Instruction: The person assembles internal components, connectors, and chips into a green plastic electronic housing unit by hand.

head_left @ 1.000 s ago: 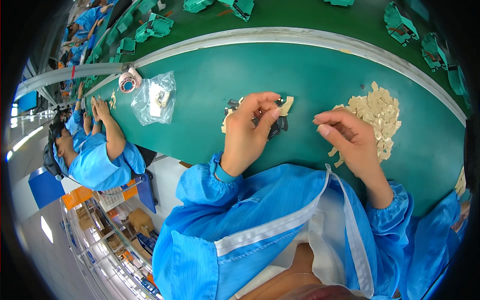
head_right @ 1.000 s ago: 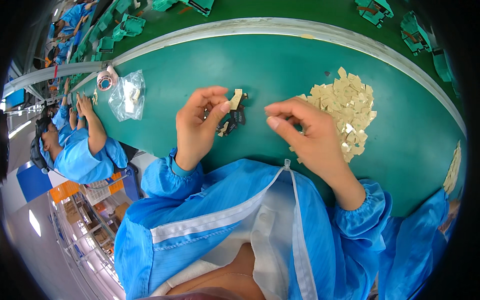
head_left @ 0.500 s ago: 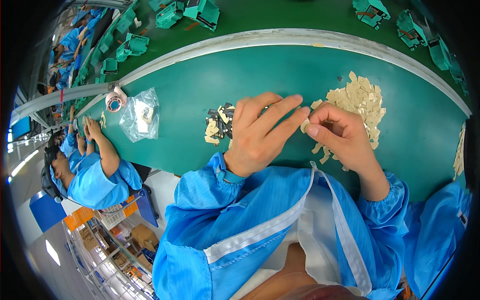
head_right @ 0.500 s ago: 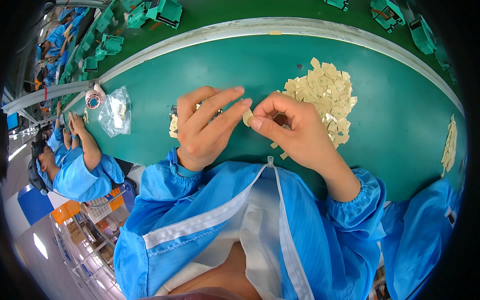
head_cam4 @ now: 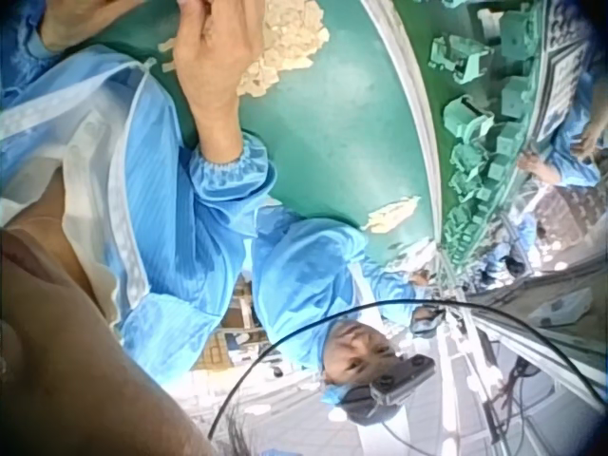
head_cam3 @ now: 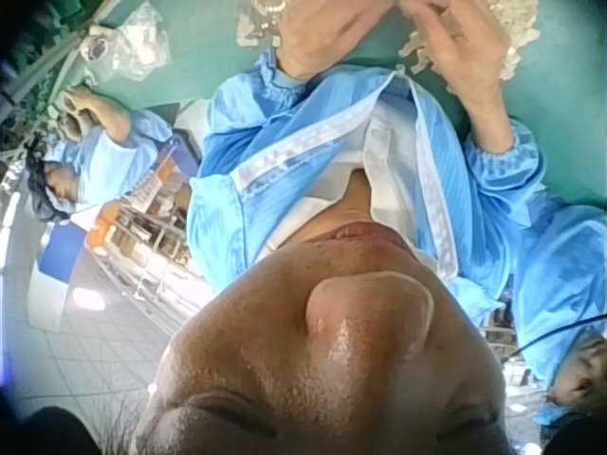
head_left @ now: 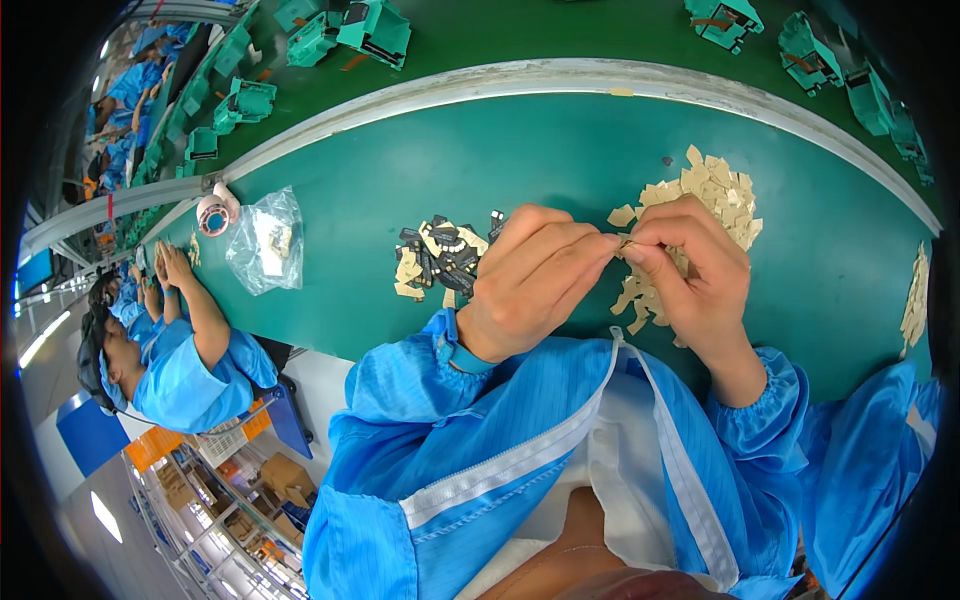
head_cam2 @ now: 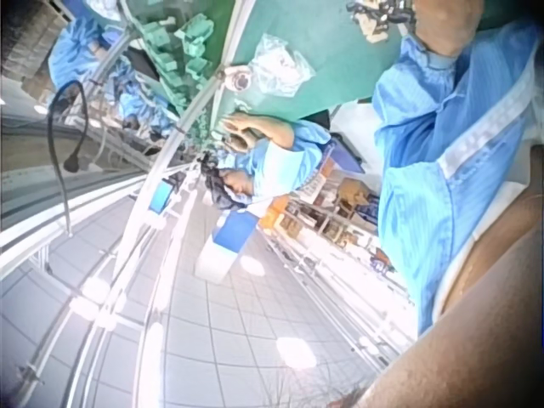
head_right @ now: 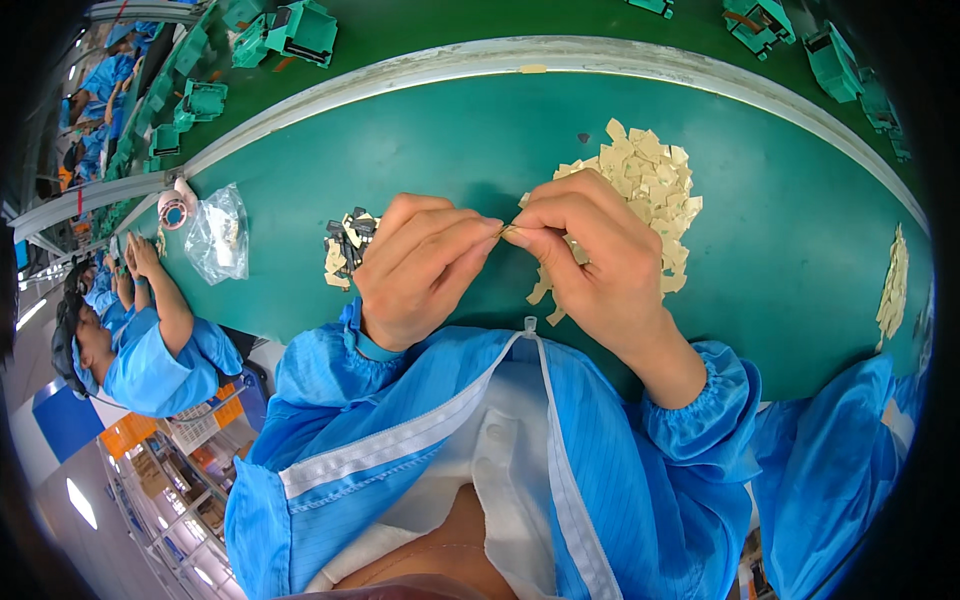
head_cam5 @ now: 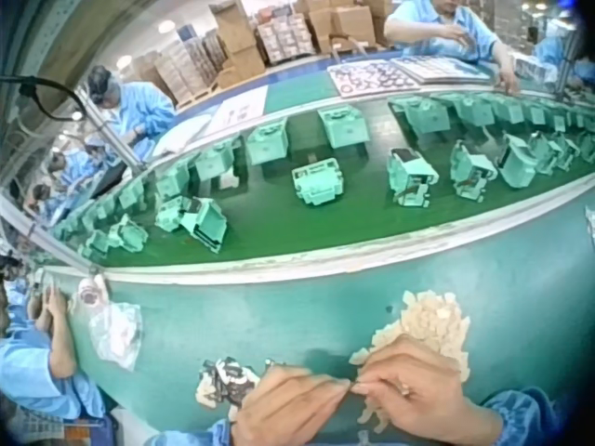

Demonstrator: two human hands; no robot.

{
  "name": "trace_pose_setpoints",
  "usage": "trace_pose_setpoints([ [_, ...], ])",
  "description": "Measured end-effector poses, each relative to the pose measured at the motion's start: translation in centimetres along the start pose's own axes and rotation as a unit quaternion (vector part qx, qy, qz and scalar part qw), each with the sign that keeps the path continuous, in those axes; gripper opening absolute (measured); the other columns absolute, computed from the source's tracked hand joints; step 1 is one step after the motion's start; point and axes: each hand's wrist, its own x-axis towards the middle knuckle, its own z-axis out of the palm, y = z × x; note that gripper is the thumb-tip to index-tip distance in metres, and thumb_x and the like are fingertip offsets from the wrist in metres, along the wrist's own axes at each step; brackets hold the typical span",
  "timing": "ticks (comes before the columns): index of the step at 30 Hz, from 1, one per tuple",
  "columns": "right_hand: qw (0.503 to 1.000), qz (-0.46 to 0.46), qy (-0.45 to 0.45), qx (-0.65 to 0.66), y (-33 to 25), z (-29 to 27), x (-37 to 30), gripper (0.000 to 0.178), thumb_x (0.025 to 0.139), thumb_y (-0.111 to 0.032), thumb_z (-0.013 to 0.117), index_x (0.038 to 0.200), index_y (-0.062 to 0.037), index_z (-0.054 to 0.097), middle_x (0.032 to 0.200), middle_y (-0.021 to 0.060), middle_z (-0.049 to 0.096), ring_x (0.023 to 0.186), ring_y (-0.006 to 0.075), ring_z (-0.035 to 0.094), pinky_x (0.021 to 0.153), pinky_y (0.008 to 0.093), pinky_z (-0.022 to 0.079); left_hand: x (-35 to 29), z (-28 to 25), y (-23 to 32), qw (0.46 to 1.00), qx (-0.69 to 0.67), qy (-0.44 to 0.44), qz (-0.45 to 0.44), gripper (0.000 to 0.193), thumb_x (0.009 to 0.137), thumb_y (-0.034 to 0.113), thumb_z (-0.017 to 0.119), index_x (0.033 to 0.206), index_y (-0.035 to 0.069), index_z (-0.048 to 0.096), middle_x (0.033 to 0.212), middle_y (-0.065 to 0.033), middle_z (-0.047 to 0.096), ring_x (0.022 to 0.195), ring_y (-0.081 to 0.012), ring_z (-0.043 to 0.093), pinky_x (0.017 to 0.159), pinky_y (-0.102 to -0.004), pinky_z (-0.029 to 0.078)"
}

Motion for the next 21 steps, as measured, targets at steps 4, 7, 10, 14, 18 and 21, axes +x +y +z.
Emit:
trace_pose_setpoints([
  [4,0.996,0.035,0.040,0.076,-0.4,0.5,0.3,0.015,0.071,0.008,0.065,0.084,0.0004,0.064,0.082,0.0104,0.060,0.070,0.0186,0.058,0.056,0.0270,0.047,0.1,0.0,0.0,0.999,-0.028,-0.005,-0.024,0.020,0.066,-0.004,0.073,0.085,0.001,0.067,0.080,-0.0080,0.064,0.071,-0.0218,0.058,0.060,-0.0296,0.047],
  [7,0.996,-0.093,0.013,-0.008,0.9,-0.2,0.1,0.020,0.065,0.009,0.065,0.083,-0.0004,0.065,0.082,0.0105,0.059,0.070,0.0202,0.057,0.056,0.0284,0.046,0.2,-0.1,0.3,0.997,-0.057,-0.013,-0.054,0.019,0.067,-0.004,0.072,0.085,0.001,0.067,0.079,-0.0077,0.064,0.072,-0.0214,0.058,0.060,-0.0291,0.046],
  [10,0.990,-0.135,0.022,-0.045,1.0,-0.3,0.0,0.022,0.061,0.007,0.066,0.081,-0.0013,0.065,0.082,0.0100,0.058,0.068,0.0209,0.056,0.055,0.0284,0.044,0.2,0.1,0.4,0.993,-0.085,-0.018,-0.078,0.018,0.068,-0.005,0.072,0.084,0.001,0.067,0.078,-0.0078,0.064,0.072,-0.0212,0.058,0.059,-0.0288,0.046],
  [14,0.984,-0.161,0.019,-0.067,0.9,-1.0,0.2,0.021,0.060,0.005,0.067,0.079,-0.0026,0.064,0.081,0.0097,0.058,0.067,0.0211,0.055,0.054,0.0275,0.042,0.1,0.2,0.5,0.988,-0.090,-0.021,-0.124,0.017,0.070,-0.006,0.070,0.085,-0.001,0.066,0.078,-0.0087,0.065,0.072,-0.0205,0.058,0.061,-0.0285,0.045],
  [18,0.988,-0.145,-0.038,-0.041,1.7,-3.6,-0.2,0.018,0.061,0.000,0.072,0.076,-0.0046,0.063,0.079,0.0087,0.058,0.065,0.0209,0.055,0.052,0.0278,0.042,0.2,-0.2,0.2,0.982,-0.084,-0.014,-0.168,0.016,0.073,-0.006,0.068,0.089,-0.001,0.067,0.079,-0.0073,0.066,0.074,-0.0181,0.057,0.066,-0.0270,0.045],
  [21,0.993,-0.087,-0.073,-0.042,2.4,-4.1,-0.8,0.018,0.062,-0.003,0.074,0.077,-0.0051,0.063,0.078,0.0079,0.058,0.062,0.0205,0.054,0.052,0.0279,0.042,0.8,0.3,0.9,0.983,-0.084,-0.026,-0.158,0.016,0.073,-0.004,0.069,0.088,0.000,0.067,0.079,-0.0068,0.066,0.074,-0.0180,0.058,0.066,-0.0270,0.045],
])
